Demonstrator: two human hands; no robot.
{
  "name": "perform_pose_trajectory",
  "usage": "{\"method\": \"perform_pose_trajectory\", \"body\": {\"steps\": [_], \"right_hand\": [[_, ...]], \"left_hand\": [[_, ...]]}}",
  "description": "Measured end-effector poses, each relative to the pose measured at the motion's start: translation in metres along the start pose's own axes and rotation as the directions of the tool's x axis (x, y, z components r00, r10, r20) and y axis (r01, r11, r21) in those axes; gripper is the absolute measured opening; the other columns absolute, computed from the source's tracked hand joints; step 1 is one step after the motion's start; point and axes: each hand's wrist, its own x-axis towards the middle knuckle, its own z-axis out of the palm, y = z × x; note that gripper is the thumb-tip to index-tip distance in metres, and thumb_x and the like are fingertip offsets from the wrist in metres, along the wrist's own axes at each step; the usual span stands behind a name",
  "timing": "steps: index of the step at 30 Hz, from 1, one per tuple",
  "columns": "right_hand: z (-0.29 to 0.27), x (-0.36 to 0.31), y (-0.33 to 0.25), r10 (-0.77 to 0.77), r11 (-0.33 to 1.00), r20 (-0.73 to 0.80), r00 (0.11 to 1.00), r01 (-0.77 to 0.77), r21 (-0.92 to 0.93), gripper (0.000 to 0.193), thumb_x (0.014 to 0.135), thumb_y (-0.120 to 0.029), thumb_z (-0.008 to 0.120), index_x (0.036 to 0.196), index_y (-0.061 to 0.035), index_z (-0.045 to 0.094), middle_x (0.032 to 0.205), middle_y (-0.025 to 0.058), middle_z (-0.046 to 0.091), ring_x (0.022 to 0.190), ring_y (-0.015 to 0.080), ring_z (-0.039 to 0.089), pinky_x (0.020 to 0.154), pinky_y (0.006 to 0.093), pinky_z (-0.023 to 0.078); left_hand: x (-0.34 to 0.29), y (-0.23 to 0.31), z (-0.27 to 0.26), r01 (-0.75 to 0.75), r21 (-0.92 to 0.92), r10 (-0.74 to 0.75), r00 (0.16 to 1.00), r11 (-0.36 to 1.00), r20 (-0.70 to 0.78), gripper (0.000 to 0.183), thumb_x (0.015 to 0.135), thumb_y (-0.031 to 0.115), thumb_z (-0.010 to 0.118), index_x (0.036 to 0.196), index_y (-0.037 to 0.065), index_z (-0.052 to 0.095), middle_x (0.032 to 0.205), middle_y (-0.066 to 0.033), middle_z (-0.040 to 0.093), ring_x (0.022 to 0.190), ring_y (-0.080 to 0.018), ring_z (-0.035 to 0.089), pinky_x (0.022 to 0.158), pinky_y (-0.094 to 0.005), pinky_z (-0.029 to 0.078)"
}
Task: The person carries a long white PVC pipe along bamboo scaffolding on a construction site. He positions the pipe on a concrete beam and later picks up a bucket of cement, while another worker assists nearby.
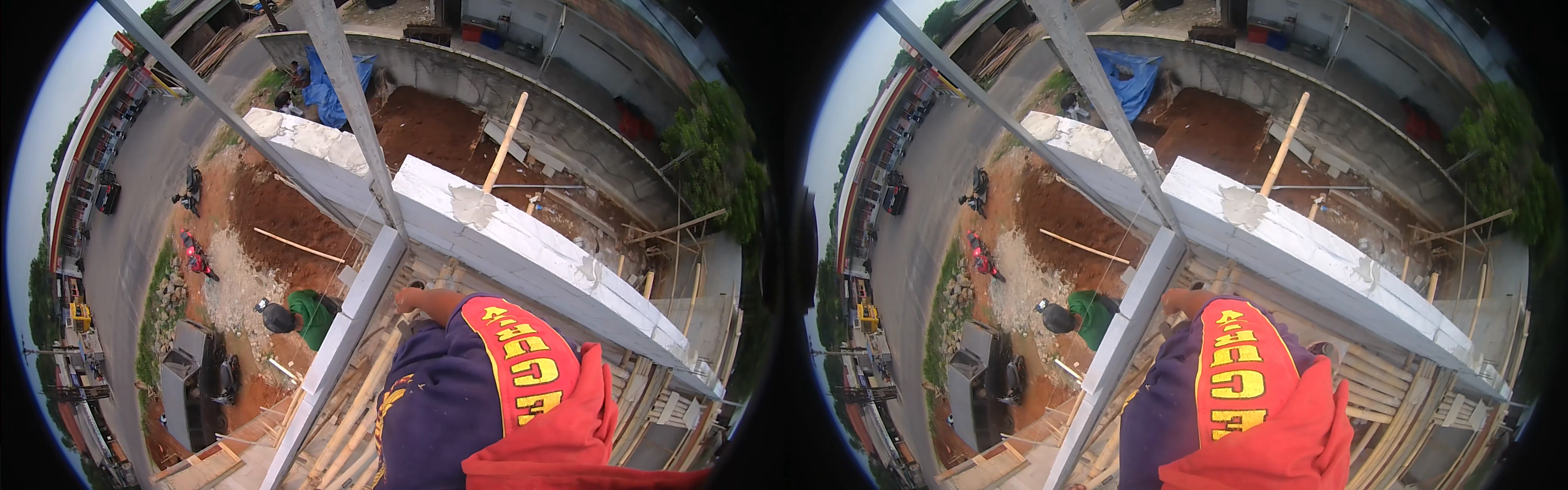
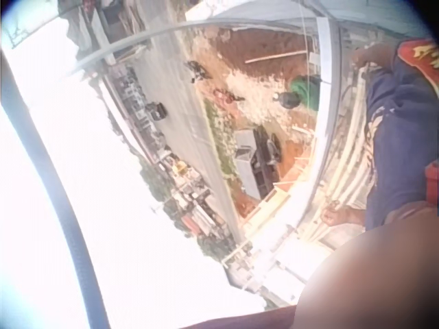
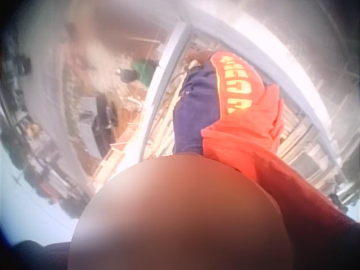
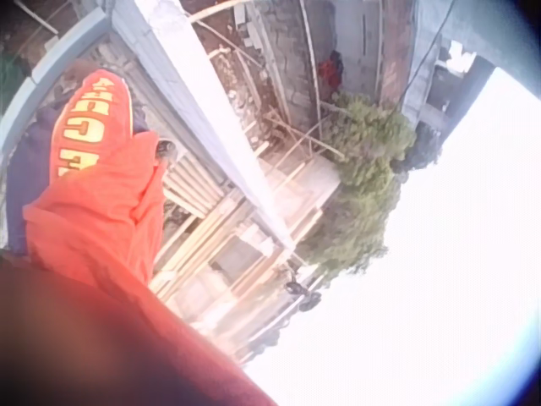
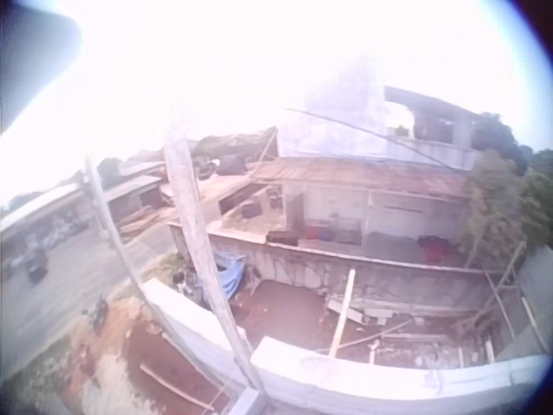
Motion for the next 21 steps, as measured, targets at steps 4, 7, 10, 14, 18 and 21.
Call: {"method": "perform_pose_trajectory", "body": {"steps": [4,7,10,14,18,21], "right_hand": [[0.016,0.015,0.010,-0.021,0.999,-0.101,0.995,0.023,0.024,0.052,0.088,-0.048,0.056,0.109,-0.0014,0.066,0.115,0.0212,0.063,0.105,0.0375,0.060,0.086,0.0507,0.048],[0.018,0.014,0.018,0.051,0.997,0.089,0.995,-0.055,0.047,0.051,0.089,-0.046,0.055,0.106,0.0007,0.065,0.105,0.0213,0.066,0.096,0.0353,0.064,0.080,0.0470,0.049],[0.019,-0.011,0.038,-0.254,0.941,-0.076,0.964,0.265,0.210,0.052,0.089,-0.044,0.053,0.108,0.0039,0.063,0.087,0.0204,0.069,0.081,0.0358,0.066,0.076,0.0408,0.050],[-0.012,-0.024,0.066,-0.209,0.969,0.075,0.975,0.216,-0.117,0.037,0.090,-0.030,0.056,0.105,0.0028,0.063,0.088,0.0187,0.068,0.080,0.0271,0.068,0.072,0.0374,0.052],[-0.044,0.025,0.048,-0.355,0.749,0.360,0.863,0.493,-0.444,0.035,0.091,-0.033,0.057,0.098,0.0005,0.065,0.084,0.0108,0.067,0.074,0.0179,0.064,0.065,0.0319,0.051],[-0.062,0.056,0.004,-0.031,0.971,0.250,0.968,0.089,-0.222,0.038,0.093,-0.039,0.056,0.106,-0.0037,0.062,0.089,0.0062,0.065,0.075,0.0145,0.063,0.062,0.0305,0.050]], "left_hand": [[0.004,-0.001,0.046,0.479,-0.452,-0.518,0.854,0.753,0.042,0.025,0.095,0.029,0.054,0.088,0.005,0.048,0.072,-0.0059,0.048,0.056,-0.0143,0.049,0.050,-0.0284,0.042],[-0.079,-0.012,0.079,0.810,-0.586,-0.892,0.271,0.009,0.361,0.024,0.096,0.032,0.050,0.087,0.010,0.049,0.072,0.0002,0.042,0.059,-0.0109,0.041,0.054,-0.0275,0.037],[-0.219,-0.017,0.119,0.883,-0.434,-0.883,0.052,-0.178,0.467,0.022,0.095,0.033,0.056,0.085,0.013,0.054,0.064,0.0058,0.037,0.056,-0.0056,0.034,0.052,-0.0237,0.028],[-0.336,-0.004,0.099,0.854,-0.466,-0.933,-0.060,-0.232,0.355,0.024,0.099,0.031,0.053,0.097,0.007,0.059,0.065,0.0043,0.042,0.056,-0.0058,0.037,0.051,-0.0226,0.030],[-0.411,0.013,0.011,0.727,-0.563,-0.902,-0.425,-0.393,0.079,0.023,0.095,0.030,0.057,0.082,0.011,0.054,0.061,0.0040,0.044,0.050,-0.0066,0.039,0.044,-0.0232,0.030],[-0.476,0.059,-0.023,0.658,-0.552,-0.784,-0.621,-0.512,-0.014,0.017,0.091,0.028,0.058,0.083,0.013,0.055,0.059,0.0030,0.045,0.046,-0.0075,0.040,0.040,-0.0234,0.031]]}}
